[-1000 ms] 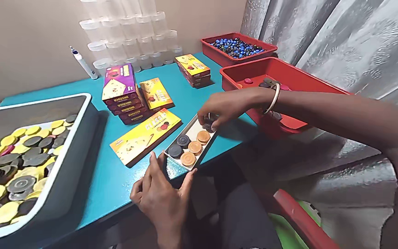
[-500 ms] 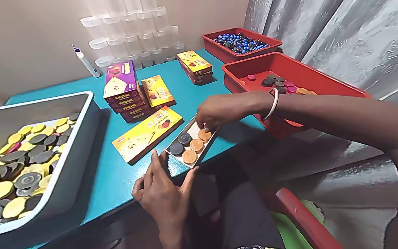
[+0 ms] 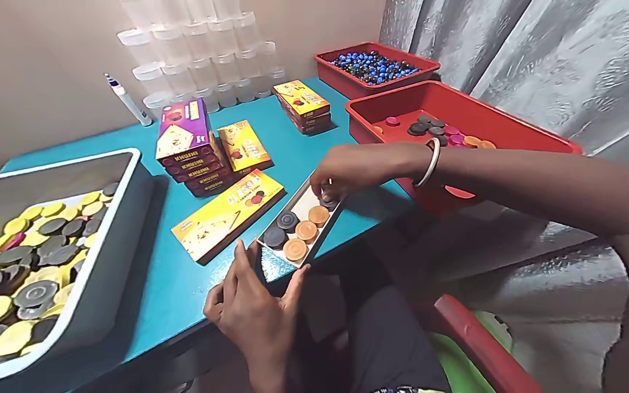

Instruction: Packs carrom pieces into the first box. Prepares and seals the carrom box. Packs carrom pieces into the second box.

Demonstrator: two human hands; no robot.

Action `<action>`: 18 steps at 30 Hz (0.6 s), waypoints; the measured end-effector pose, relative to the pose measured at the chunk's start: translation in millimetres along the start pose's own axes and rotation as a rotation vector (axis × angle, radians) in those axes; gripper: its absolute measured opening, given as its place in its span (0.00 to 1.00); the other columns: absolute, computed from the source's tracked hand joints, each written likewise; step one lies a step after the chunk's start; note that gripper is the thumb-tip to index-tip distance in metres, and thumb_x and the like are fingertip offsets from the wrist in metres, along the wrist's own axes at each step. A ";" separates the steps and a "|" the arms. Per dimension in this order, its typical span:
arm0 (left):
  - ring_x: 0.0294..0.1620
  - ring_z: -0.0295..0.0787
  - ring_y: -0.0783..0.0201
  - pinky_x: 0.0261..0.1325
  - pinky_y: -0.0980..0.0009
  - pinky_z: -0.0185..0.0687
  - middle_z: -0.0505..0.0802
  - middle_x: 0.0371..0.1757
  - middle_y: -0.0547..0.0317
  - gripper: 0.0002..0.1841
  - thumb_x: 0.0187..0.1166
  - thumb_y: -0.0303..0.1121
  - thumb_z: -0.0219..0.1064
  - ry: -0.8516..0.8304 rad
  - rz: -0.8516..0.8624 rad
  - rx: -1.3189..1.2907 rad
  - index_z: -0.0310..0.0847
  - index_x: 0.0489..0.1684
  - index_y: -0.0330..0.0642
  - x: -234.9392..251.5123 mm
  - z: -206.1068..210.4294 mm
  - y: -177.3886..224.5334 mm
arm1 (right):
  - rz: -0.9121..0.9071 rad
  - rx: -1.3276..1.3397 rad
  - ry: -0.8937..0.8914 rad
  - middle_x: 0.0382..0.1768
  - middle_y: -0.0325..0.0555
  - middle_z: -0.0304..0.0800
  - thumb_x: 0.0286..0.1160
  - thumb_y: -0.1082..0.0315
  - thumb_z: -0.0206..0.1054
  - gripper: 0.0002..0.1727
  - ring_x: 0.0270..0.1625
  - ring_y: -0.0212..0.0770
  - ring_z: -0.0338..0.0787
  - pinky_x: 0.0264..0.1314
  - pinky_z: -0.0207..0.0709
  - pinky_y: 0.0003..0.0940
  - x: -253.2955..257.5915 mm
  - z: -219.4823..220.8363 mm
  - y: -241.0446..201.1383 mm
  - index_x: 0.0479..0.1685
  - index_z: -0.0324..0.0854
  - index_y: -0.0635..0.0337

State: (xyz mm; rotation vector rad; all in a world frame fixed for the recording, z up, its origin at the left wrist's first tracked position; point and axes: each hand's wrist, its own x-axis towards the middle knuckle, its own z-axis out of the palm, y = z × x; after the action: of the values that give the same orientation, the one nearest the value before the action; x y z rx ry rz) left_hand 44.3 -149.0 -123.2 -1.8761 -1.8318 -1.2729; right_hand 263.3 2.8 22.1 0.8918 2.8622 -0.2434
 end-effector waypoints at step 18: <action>0.66 0.87 0.42 0.68 0.38 0.62 0.94 0.64 0.44 0.58 0.62 0.69 0.68 -0.097 0.003 0.019 0.65 0.81 0.20 3.1 -5.0 -0.8 | 0.859 -0.139 0.026 0.44 0.62 0.93 0.72 0.72 0.75 0.16 0.52 0.67 0.91 0.58 0.78 0.74 -169.0 -20.1 172.1 0.59 0.92 0.52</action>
State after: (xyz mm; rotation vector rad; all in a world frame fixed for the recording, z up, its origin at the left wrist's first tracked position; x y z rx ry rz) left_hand 41.0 -150.1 -118.4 -1.9621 -1.8812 -1.1781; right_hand 498.1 53.3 51.6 1.9474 2.1970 0.0650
